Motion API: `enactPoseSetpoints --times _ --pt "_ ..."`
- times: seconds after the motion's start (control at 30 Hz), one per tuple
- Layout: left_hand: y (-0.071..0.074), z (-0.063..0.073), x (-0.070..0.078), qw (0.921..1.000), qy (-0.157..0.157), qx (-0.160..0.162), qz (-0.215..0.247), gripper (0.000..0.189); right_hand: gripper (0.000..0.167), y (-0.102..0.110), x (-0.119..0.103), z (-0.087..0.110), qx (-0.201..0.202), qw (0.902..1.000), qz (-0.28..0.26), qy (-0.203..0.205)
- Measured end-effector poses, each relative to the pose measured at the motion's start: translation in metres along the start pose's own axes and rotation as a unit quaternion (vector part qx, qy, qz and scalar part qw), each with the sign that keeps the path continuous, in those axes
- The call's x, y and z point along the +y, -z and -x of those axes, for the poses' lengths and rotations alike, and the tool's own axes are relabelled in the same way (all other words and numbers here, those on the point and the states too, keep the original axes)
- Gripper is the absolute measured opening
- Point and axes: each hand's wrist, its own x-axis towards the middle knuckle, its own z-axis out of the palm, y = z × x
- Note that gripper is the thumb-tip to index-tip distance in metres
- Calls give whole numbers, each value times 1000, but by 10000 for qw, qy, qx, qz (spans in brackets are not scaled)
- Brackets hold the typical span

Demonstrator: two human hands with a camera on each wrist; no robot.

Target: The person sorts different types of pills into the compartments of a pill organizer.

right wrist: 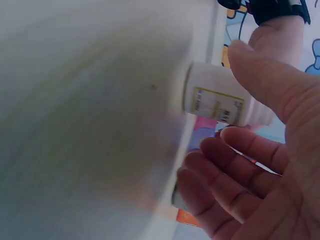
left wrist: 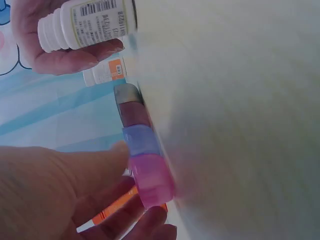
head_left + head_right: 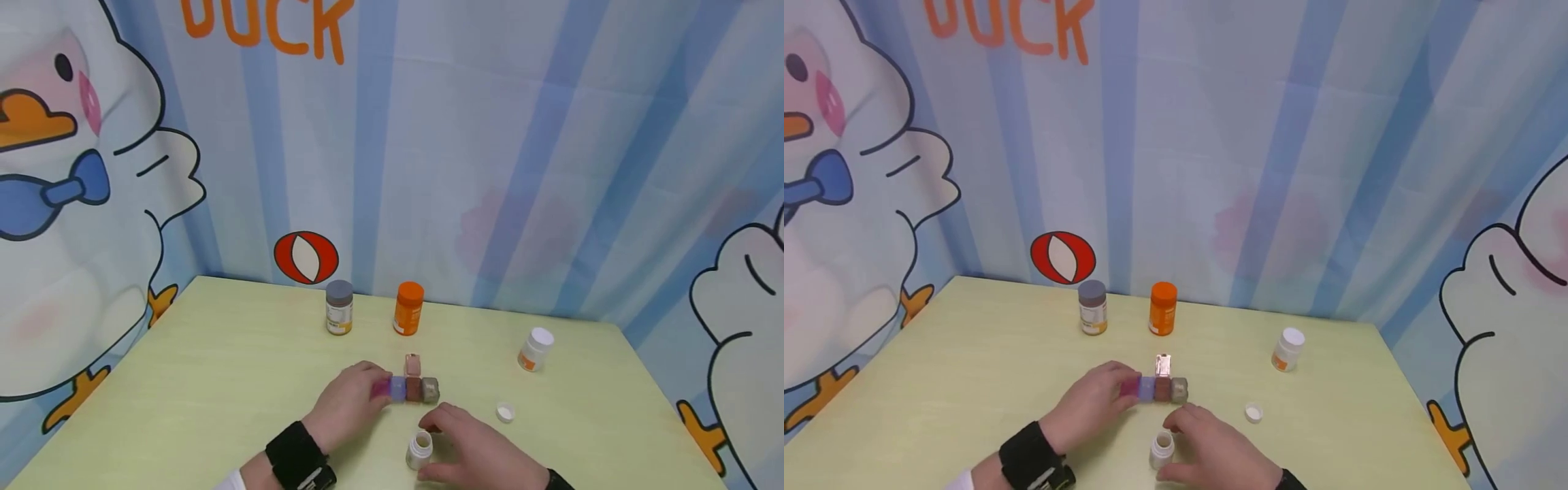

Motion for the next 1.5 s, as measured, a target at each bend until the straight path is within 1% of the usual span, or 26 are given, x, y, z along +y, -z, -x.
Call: enactPoseSetpoints --times 0.1,0.17,0.23,0.27,0.33,0.4,0.47,0.5,0.57,0.7,0.83,1.0,1.17,1.37,1.5 --pt "-1 0 0 10000 -46 -47 -4 31 27 -3 -1 0 73 10000 -64 -17" --pt "-1 0 0 10000 -52 -82 -14 32 24 -2 -2 0 161 9998 -40 -103" --pt "0 -1 -1 9999 -42 -99 28 32 24 1 -2 -2 353 9991 -44 -251" --pt "0 -1 -2 9999 -28 -108 63 33 24 3 -1 -3 510 9982 -33 -322" --pt "1 -2 -3 9998 15 -135 153 32 25 9 0 -8 969 9941 100 -470" --pt "2 -2 -5 9995 76 -180 236 31 27 14 4 -15 1468 9871 269 -585" --pt "2 -2 -6 9991 128 -247 309 30 29 17 8 -21 1866 9788 540 -642" --pt "2 -1 -6 9990 146 -283 321 30 31 18 11 -23 2010 9749 671 -683" --pt "1 -1 -7 9987 159 -337 359 30 32 17 15 -27 2148 9699 908 -701" --pt "1 -1 -8 9986 165 -331 376 31 35 12 20 -33 2188 9651 1342 -523" --pt "3 -1 -7 9985 240 -319 375 31 39 10 20 -36 2157 9637 1545 -312" --pt "3 -2 -6 9981 318 -382 358 31 39 7 18 -37 2053 9661 1538 -282" --pt "2 -1 -7 9990 227 -301 244 31 35 4 17 -37 1994 9675 1544 -191" --pt "1 -1 -7 9992 165 -258 240 31 35 4 17 -36 2002 9661 1617 185" --pt "1 -1 -7 9992 184 -268 231 31 42 5 15 -35 1912 9655 1717 427"
